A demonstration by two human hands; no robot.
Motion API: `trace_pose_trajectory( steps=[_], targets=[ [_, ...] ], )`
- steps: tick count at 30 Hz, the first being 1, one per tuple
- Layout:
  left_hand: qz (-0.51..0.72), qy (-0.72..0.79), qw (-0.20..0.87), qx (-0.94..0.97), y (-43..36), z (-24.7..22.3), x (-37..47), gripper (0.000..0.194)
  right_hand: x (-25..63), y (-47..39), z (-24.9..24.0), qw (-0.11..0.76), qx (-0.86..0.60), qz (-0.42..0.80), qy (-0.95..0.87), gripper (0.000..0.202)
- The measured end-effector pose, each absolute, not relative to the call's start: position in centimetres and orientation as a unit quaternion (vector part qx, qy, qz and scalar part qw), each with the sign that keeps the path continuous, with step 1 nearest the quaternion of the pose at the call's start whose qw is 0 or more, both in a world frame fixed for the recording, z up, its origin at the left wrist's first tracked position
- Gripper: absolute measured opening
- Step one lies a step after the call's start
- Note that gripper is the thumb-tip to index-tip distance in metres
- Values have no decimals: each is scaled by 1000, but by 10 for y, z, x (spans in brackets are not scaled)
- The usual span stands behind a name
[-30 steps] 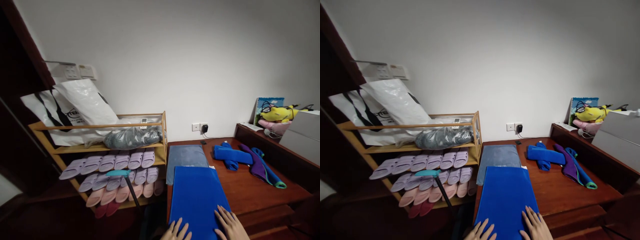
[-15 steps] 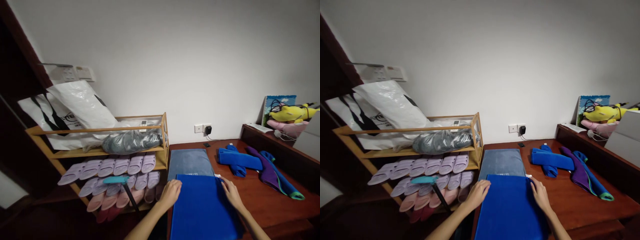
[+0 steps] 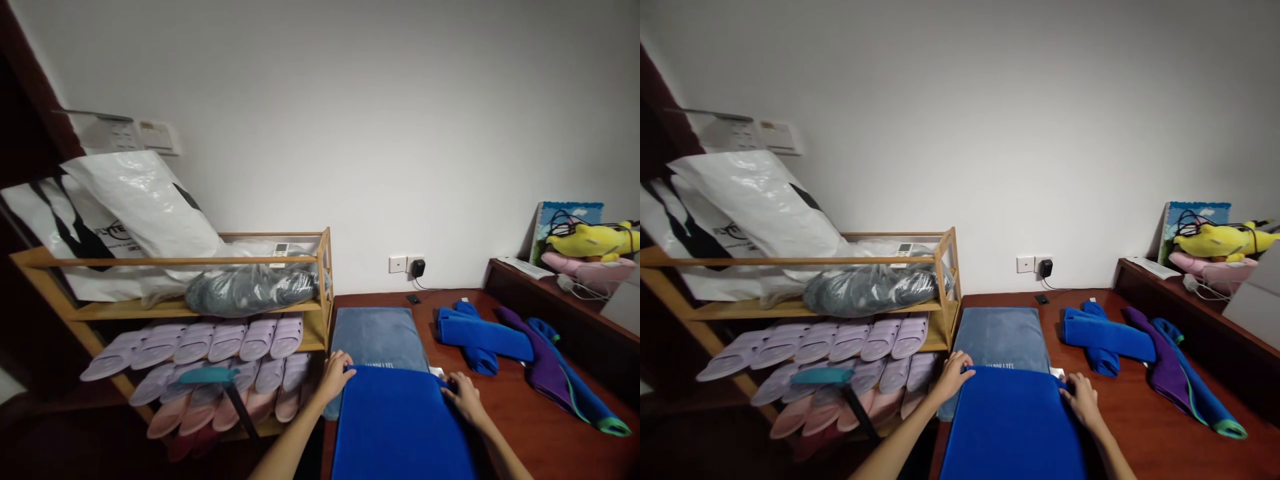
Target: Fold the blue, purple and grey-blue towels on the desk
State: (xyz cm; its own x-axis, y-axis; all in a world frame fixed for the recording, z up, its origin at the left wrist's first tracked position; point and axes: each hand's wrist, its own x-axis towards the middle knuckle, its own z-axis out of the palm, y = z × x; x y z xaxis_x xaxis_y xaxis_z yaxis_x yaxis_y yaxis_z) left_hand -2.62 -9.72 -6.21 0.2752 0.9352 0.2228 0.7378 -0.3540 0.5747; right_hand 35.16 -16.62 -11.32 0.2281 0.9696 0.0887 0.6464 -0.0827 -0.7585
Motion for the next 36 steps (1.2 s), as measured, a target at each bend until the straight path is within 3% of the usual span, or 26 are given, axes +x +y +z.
trace_pose_trajectory(
  steps=[5, 15, 25, 36],
  targets=[
    [315, 518, 275, 746, -88, -62, -33, 11, 350, -160, -102, 400, -648, 321, -563, 25],
    [335, 481, 445, 677, -78, -56, -41, 42, 350, -164, -68, 470, -624, 379, -496, 40],
    [370, 488, 449, 651, -88, -26, -41, 47, 349, -167, -44, 488, -634, 332, -500, 50],
    [395, 416, 424, 701, -120, 36, -59, 36, 351, -203, 6, 512, -604, 280, -543, 48]
  ],
)
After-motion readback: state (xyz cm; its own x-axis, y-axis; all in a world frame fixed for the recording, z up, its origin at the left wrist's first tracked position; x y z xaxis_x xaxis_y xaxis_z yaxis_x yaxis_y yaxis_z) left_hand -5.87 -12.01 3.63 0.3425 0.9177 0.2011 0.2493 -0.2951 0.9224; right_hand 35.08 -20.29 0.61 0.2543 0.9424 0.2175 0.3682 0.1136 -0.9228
